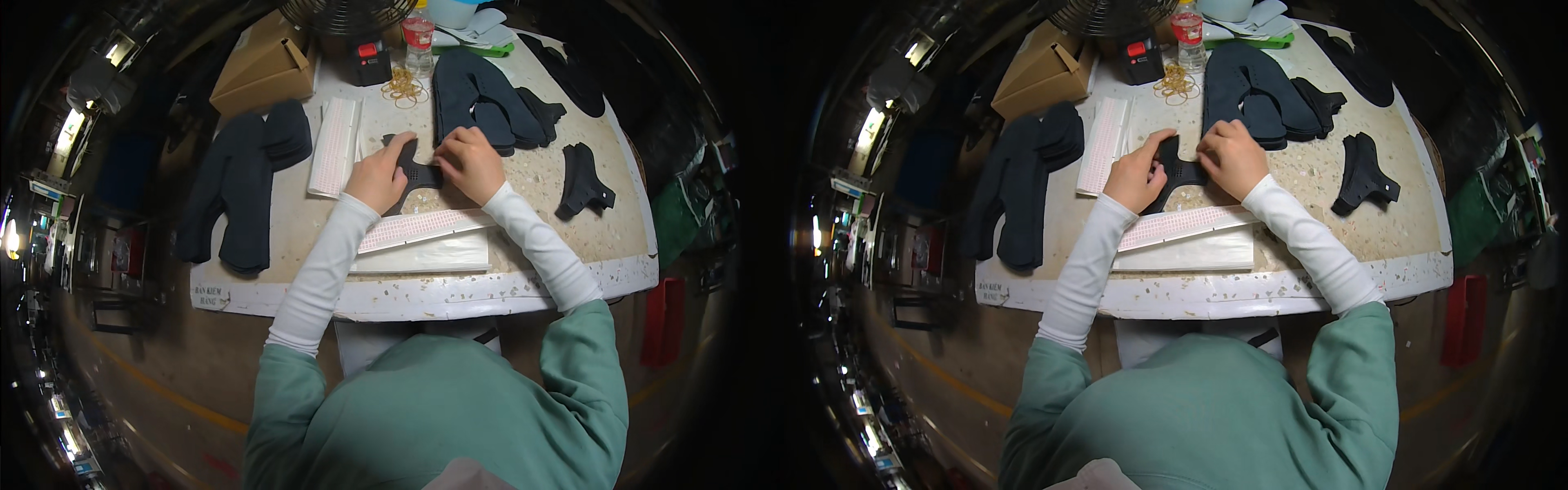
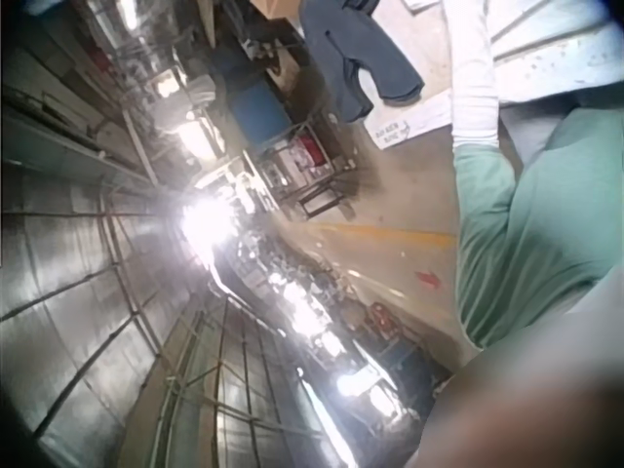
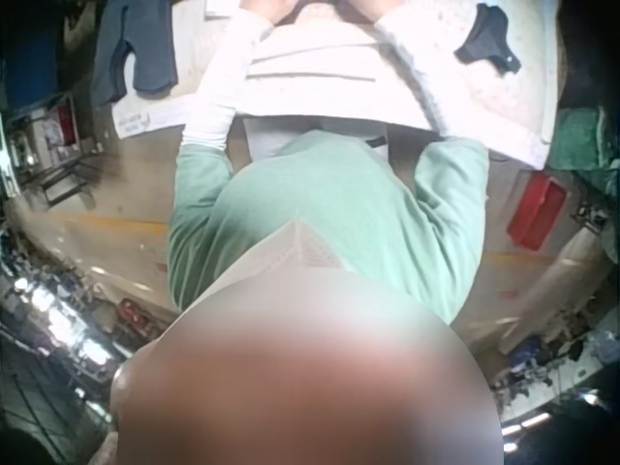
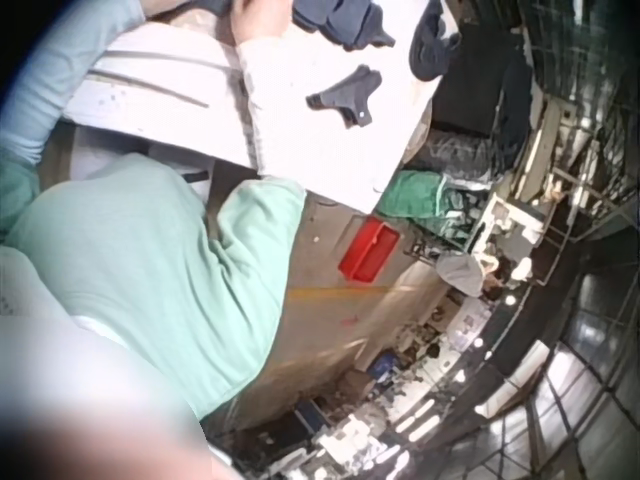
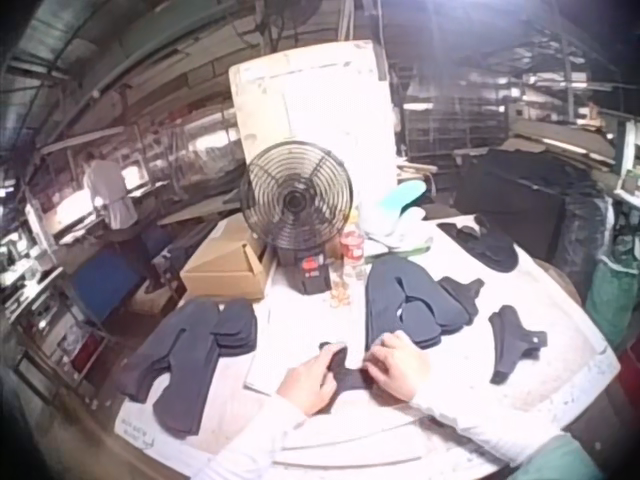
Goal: The person assembles black foam-like footwear parts by inserting small white fasteners into pre-cut holes. They repeatedly pick parts, align them, insert fasteners, and stack the finished pieces. The person also uses a rubber band to bundle a stack of parts.
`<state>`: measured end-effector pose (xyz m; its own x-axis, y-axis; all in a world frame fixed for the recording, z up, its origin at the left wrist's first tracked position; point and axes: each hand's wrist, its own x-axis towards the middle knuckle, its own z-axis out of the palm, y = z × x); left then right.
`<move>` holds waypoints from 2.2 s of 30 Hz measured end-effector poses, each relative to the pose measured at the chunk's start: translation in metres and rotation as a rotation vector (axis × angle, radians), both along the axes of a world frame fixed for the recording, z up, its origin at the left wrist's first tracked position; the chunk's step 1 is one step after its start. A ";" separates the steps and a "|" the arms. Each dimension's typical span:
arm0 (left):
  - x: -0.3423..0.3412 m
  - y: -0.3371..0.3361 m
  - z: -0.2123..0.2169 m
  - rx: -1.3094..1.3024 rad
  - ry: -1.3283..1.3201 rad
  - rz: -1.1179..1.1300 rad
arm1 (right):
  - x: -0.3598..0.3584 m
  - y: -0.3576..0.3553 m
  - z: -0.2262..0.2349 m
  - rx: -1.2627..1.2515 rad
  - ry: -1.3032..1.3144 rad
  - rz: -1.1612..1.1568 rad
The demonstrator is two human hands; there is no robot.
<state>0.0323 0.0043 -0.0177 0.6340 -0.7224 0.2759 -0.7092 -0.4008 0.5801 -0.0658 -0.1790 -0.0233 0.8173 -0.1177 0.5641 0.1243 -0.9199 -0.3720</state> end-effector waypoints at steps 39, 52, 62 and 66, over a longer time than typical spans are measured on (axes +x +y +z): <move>-0.013 0.001 0.001 0.195 -0.317 -0.076 | 0.000 0.005 -0.017 0.071 0.093 0.000; -0.009 0.002 0.007 0.093 -0.062 -0.026 | -0.011 0.001 -0.004 0.163 0.077 0.163; 0.039 0.025 0.013 -0.502 0.368 0.048 | -0.018 -0.013 0.030 -0.133 -0.118 0.147; 0.037 0.025 0.013 -0.488 0.363 0.009 | -0.056 -0.038 0.070 -0.011 -0.258 0.022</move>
